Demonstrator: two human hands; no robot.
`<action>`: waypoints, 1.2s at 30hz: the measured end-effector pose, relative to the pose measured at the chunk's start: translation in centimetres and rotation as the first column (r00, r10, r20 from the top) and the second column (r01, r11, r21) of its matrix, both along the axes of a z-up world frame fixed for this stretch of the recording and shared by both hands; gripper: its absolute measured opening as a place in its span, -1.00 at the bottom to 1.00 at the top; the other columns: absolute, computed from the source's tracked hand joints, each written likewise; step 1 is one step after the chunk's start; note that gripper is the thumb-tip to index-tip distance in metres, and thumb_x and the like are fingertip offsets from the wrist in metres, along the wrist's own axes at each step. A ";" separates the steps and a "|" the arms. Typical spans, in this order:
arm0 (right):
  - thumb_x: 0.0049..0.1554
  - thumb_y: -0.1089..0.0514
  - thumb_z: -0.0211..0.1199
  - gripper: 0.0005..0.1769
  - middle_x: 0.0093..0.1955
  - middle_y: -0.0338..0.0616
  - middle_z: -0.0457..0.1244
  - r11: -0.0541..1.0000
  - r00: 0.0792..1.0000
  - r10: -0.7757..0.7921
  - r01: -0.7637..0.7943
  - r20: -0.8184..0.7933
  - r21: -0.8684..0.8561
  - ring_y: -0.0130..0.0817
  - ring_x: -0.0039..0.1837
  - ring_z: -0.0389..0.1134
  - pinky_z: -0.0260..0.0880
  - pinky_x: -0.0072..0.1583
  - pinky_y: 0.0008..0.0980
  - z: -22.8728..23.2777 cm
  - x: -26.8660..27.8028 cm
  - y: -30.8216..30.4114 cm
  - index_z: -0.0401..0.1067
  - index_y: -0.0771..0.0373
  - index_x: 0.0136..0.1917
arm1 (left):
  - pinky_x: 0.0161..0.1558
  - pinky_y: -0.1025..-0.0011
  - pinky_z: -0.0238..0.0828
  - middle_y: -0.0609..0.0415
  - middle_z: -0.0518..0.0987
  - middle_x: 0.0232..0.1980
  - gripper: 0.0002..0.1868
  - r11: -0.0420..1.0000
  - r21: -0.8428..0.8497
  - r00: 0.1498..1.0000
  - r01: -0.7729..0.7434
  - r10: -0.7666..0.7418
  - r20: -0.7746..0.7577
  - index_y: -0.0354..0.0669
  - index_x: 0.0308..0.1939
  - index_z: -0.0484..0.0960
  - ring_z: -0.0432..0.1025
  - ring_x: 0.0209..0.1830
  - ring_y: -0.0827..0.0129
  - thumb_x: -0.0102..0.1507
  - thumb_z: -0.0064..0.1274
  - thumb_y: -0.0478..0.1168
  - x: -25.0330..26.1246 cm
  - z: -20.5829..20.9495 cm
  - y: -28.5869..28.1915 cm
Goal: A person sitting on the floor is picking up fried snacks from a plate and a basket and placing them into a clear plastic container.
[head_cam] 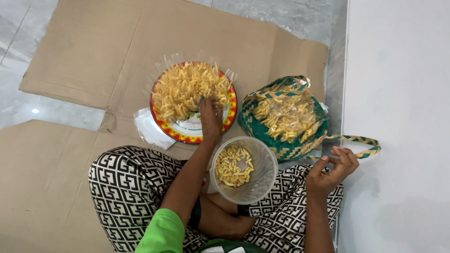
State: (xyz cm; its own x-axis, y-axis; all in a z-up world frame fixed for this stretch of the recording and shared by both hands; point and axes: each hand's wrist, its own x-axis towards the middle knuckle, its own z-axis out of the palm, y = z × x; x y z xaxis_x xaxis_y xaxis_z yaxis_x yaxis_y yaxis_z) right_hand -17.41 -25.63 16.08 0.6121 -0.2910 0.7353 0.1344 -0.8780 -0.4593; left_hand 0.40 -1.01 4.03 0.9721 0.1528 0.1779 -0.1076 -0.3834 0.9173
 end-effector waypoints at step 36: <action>0.28 0.41 0.00 -0.67 0.28 0.05 0.03 0.999 0.996 0.033 -0.037 0.081 0.038 -0.08 0.14 0.23 0.38 -0.01 -0.21 0.0 -0.9 -0.1 0.24 0.34 0.31 | -0.16 0.29 0.50 0.12 0.56 -0.22 -0.81 0.452 -0.193 0.420 -0.871 0.889 0.183 0.04 -0.14 0.59 0.51 -0.26 0.18 0.23 0.01 -0.35 2.6 -2.0 13.1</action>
